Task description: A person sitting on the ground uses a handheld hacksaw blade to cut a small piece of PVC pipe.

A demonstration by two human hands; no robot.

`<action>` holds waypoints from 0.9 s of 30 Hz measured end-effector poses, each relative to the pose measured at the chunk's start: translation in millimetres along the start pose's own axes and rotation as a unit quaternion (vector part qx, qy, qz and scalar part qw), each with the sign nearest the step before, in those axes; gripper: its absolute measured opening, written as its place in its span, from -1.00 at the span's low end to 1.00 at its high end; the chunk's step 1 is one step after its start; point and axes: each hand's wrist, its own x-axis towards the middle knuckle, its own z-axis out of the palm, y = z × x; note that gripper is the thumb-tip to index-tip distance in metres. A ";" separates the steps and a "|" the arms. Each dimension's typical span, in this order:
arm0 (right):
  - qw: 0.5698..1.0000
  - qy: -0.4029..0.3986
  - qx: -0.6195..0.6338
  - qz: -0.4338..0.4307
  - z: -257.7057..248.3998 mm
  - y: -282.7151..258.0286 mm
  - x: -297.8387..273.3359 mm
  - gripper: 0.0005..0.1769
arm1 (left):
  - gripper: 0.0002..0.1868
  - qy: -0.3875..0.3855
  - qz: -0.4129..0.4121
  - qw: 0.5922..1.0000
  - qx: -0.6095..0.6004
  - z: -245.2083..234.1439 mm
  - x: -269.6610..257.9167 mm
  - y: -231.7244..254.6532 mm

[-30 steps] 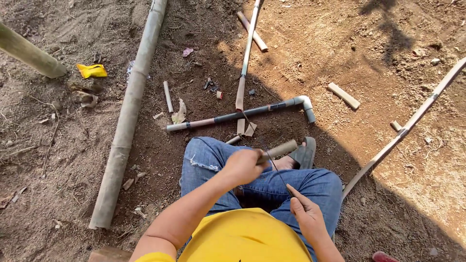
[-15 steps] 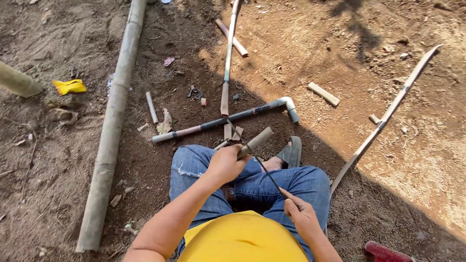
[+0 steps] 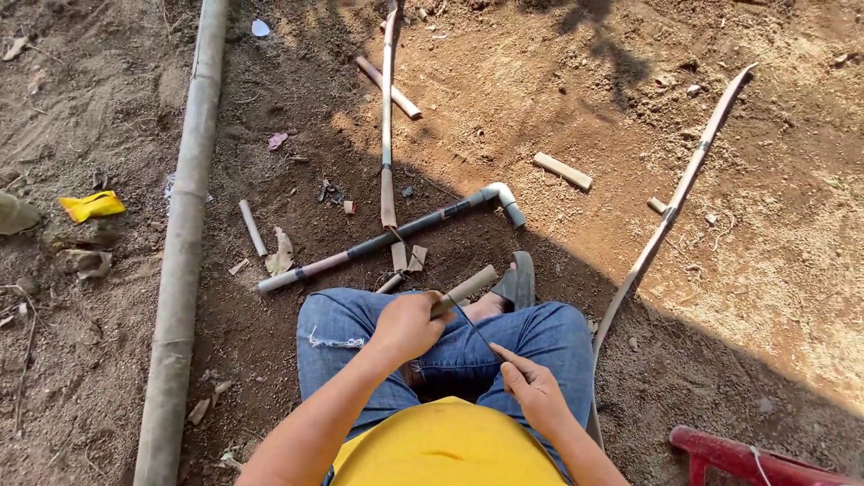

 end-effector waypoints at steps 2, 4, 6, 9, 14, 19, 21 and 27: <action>1.000 -0.009 0.004 -0.001 -3.3 1.2 -0.8 -0.47 | -0.72 0.024 -0.034 0.999 0.000 -23.6 2.9 0.4; 1.000 -0.018 0.007 0.002 -6.6 3.1 -3.0 -0.45 | -0.71 0.047 -0.069 0.997 -0.003 -38.5 3.3 1.7; 1.000 -0.019 0.004 0.006 -6.7 3.7 -2.7 -0.46 | -0.72 0.074 -0.055 0.996 0.013 -49.4 1.6 2.5; 1.000 -0.026 -0.002 -0.006 -0.1 11.9 3.2 -0.46 | -0.76 -0.030 -0.012 0.998 0.061 -20.3 -4.1 11.8; 1.000 -0.026 -0.013 -0.002 -2.3 10.0 -1.6 -0.45 | -0.72 0.015 -0.021 0.999 0.042 -31.5 1.7 -4.5; 1.000 -0.017 0.007 -0.011 -0.8 11.5 0.9 -0.47 | -0.68 -0.012 -0.028 0.995 0.093 -13.5 0.9 2.8; 1.000 -0.015 0.015 0.007 6.7 13.1 3.5 -0.45 | -0.71 -0.037 0.038 0.996 0.071 14.5 -6.5 2.9; 0.999 -0.012 0.031 -0.001 -3.8 5.1 1.5 -0.47 | -0.68 0.058 -0.018 0.998 0.034 -27.6 2.2 -1.4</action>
